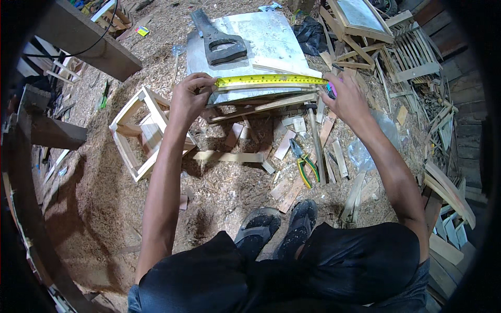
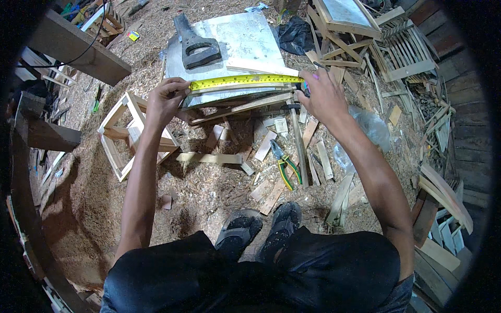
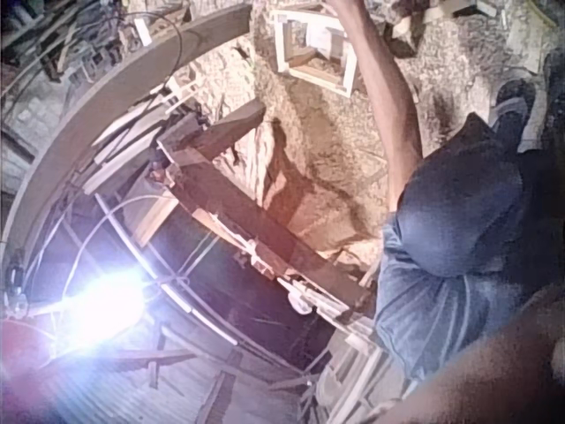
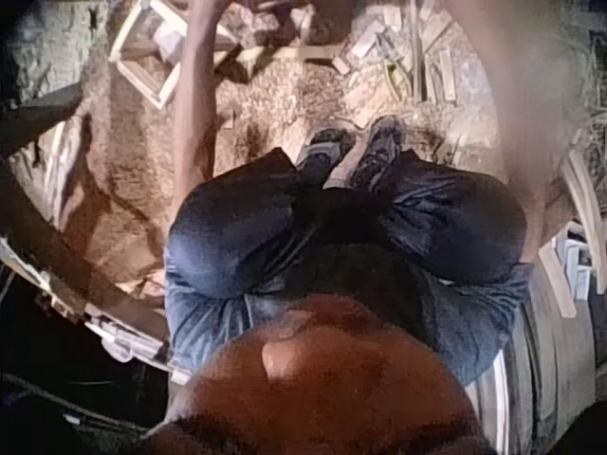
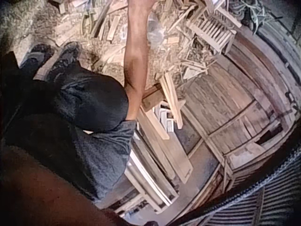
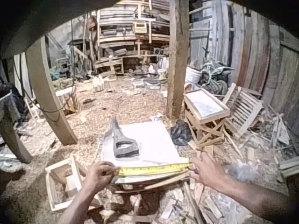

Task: Measuring a piece of wood with a tape measure, marking it, and then sawing it to length using a hand saw.

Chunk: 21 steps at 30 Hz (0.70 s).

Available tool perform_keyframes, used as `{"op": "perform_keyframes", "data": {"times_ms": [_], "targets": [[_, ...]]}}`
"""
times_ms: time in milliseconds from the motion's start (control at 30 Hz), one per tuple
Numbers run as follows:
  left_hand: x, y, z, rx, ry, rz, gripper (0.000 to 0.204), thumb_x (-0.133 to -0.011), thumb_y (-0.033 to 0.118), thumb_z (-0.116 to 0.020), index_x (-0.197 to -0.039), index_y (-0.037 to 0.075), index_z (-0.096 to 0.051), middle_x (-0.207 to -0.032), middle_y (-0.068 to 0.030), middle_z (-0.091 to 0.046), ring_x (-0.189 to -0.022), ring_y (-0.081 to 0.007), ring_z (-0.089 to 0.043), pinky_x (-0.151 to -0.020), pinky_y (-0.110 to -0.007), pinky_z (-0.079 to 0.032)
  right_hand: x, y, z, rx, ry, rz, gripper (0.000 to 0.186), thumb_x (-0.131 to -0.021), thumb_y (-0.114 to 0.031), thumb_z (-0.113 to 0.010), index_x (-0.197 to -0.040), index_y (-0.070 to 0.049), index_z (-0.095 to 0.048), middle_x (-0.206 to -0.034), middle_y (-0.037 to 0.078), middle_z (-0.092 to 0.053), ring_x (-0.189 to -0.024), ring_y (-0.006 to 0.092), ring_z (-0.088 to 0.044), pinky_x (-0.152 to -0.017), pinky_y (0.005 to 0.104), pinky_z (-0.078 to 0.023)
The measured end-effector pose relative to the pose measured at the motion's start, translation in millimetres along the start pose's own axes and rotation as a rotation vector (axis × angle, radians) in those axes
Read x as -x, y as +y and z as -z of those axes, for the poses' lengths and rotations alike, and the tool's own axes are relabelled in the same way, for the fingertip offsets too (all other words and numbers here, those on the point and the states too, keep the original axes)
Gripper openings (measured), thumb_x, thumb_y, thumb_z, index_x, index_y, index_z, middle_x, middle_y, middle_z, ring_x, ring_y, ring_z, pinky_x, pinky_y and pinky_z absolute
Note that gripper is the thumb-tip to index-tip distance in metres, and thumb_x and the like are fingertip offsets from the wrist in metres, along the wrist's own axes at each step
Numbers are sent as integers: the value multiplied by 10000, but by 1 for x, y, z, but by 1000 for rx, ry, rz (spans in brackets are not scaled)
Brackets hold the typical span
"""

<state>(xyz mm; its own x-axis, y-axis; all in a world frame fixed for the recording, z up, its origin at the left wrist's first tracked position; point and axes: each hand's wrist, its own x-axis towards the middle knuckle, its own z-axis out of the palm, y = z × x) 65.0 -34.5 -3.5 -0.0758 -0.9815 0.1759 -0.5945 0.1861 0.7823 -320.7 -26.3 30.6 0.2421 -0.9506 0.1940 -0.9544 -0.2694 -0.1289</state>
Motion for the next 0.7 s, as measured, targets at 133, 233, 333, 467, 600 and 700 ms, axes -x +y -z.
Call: {"op": "perform_keyframes", "data": {"times_ms": [133,233,333,467,600,700], "targets": [[0,-7,-1,57,30,-5,263,-820,-12,-707,-1061,73,-769,-1085,-77,-720,-910,-183,-700,-806,-304,-544,0,2,-4,12,28,19,493,-813,-241,-762,-1264,-117,-606,-1107,196,-577,-1077,376,-560,-937,452,-462],[0,-9,-3,28,52,-42,263,-820,-6,-713,-1065,73,-768,-1090,-83,-720,-921,-191,-701,-824,-311,-544,-1,3,-3,18,32,36,492,-812,-246,-761,-1260,-115,-606,-1104,194,-576,-1072,377,-562,-938,453,-462],[0,-8,-3,35,47,-19,260,-822,0,-719,-1066,76,-769,-1091,-85,-717,-934,-194,-699,-836,-311,-542,-2,2,-1,9,18,43,485,-809,-245,-759,-1251,-114,-609,-1084,183,-580,-1066,372,-566,-934,455,-462],[2,-5,0,-2,53,-59,264,-821,1,-721,-1068,79,-768,-1092,-86,-715,-941,-194,-697,-837,-310,-541,-8,-2,7,-6,-33,44,452,-801,-237,-748,-1218,-111,-628,-1016,162,-591,-1033,362,-580,-911,469,-468],[2,4,2,-22,-9,-6,238,-836,-6,-722,-1069,32,-752,-1120,-78,-693,-1012,-179,-670,-889,-292,-522,-21,-13,38,24,-255,-2,463,-825,-268,-722,-1250,-108,-634,-1130,207,-613,-1118,380,-589,-978,466,-475],[2,7,1,-22,-7,-11,242,-835,-9,-719,-1070,36,-753,-1106,-79,-698,-1009,-180,-670,-888,-294,-522,-35,-8,43,-68,-342,35,450,-812,-261,-720,-1225,-92,-666,-1101,223,-646,-1096,383,-609,-978,449,-482]]}}
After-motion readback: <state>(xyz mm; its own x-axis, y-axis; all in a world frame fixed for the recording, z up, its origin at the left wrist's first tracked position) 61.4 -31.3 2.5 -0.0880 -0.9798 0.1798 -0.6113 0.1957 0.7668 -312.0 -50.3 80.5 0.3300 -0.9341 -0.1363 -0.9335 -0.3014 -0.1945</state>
